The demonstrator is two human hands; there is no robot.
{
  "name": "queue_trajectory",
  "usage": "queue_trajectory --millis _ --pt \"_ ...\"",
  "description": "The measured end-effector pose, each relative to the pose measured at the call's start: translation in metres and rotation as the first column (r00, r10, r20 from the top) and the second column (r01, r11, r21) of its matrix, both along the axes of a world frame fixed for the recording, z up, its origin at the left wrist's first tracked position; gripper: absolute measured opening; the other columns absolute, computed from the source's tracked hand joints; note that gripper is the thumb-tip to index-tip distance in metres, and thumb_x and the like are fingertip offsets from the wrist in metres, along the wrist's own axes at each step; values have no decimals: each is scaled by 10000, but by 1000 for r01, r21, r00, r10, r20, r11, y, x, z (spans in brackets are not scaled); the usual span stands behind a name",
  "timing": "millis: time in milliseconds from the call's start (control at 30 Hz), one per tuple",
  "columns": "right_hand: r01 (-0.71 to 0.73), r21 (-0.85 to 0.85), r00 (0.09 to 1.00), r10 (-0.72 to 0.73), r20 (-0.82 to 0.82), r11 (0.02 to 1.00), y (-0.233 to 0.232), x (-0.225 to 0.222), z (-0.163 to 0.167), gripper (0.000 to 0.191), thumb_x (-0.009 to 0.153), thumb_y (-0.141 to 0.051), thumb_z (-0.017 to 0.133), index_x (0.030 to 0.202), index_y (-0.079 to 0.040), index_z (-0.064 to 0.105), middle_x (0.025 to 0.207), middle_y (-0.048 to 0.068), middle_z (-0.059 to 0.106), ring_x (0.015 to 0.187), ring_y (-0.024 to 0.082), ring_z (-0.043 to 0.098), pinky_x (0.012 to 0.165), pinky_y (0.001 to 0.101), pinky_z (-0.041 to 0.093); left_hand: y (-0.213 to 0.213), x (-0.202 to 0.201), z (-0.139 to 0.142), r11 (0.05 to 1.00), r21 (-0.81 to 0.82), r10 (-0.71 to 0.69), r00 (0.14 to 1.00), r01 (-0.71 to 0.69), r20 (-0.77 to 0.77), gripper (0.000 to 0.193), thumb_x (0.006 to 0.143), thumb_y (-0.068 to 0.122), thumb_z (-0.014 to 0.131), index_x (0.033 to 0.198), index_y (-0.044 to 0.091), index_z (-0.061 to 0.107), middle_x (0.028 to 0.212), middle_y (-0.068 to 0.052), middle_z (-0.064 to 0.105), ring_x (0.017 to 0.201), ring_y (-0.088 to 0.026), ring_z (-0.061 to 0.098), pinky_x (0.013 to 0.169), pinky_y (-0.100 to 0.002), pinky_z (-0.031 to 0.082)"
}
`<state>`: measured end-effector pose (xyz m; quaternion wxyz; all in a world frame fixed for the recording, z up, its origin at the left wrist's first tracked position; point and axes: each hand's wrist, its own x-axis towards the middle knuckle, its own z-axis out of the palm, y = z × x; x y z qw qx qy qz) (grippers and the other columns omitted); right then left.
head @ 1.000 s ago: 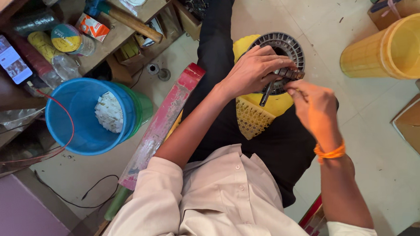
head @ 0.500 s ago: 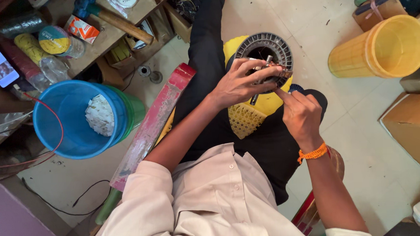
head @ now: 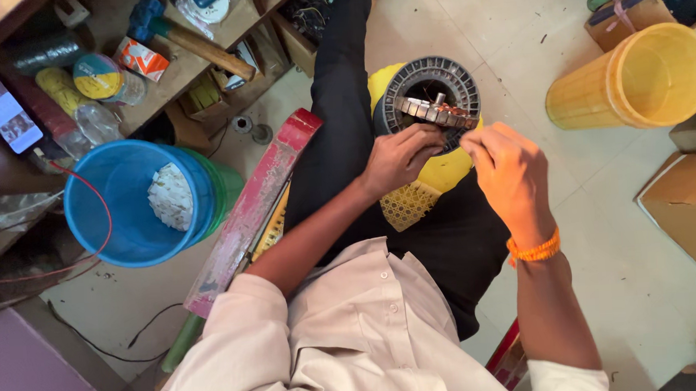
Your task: The person winds copper wire around a motor armature held in the left hand while seated. The wire is fed from a spool and wrapped around the armature slots in a repetitive motion.
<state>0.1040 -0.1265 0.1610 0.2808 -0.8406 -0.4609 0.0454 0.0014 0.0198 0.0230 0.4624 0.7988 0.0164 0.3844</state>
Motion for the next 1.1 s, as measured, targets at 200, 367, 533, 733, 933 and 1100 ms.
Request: queue_trajectory --millis 200,367,533,733,933,1100 --pt "-135 166 991 135 9 977 42 24 -11 46 978 -53 742 1000 -15 730 936 140 696 825 303 680 724 365 519 -16 -1 -4 781 -623 -14 998 -32 -69 113 1009 92 703 1073 0 703 951 -32 743 852 -52 653 760 -246 544" --pt "-26 160 947 76 -312 987 53 34 -18 48 976 0 719 1001 39 735 874 104 730 767 128 677 682 271 527 -24 9 -6 599 -800 -55 995 -38 -88 149 999 116 695 1051 -23 706 905 -12 716 813 -42 598 720 -230 499" --pt "22 122 888 37 -459 992 51 54 -26 73 961 -6 717 1007 44 743 827 26 744 743 37 680 657 215 534 -28 12 -4 601 -793 -38 988 -99 -153 169 984 134 709 1037 -26 716 845 -8 689 756 -41 560 680 -231 463" --pt "166 -76 920 -182 -346 983 55 81 -54 112 903 -108 811 950 -9 788 589 -32 448 557 44 379 498 258 329 -30 28 0 490 -828 22 954 -272 -300 149 970 126 701 996 -18 725 725 5 662 613 -61 543 551 -265 429" --pt "244 -50 899 -245 -363 969 37 98 -67 167 871 -138 848 946 -6 779 604 -87 460 552 20 375 488 241 293 -33 20 16 784 -469 296 909 -407 -294 81 938 117 764 984 68 719 850 -12 733 746 -101 640 677 -247 506" --pt "302 -55 757 -274 -593 952 10 98 -57 180 884 -122 831 973 17 762 658 -122 489 571 -2 376 514 211 277 12 9 31 893 350 251 958 -284 139 537 868 210 783 1357 171 564 1239 -17 663 1119 -221 610 942 -389 491"
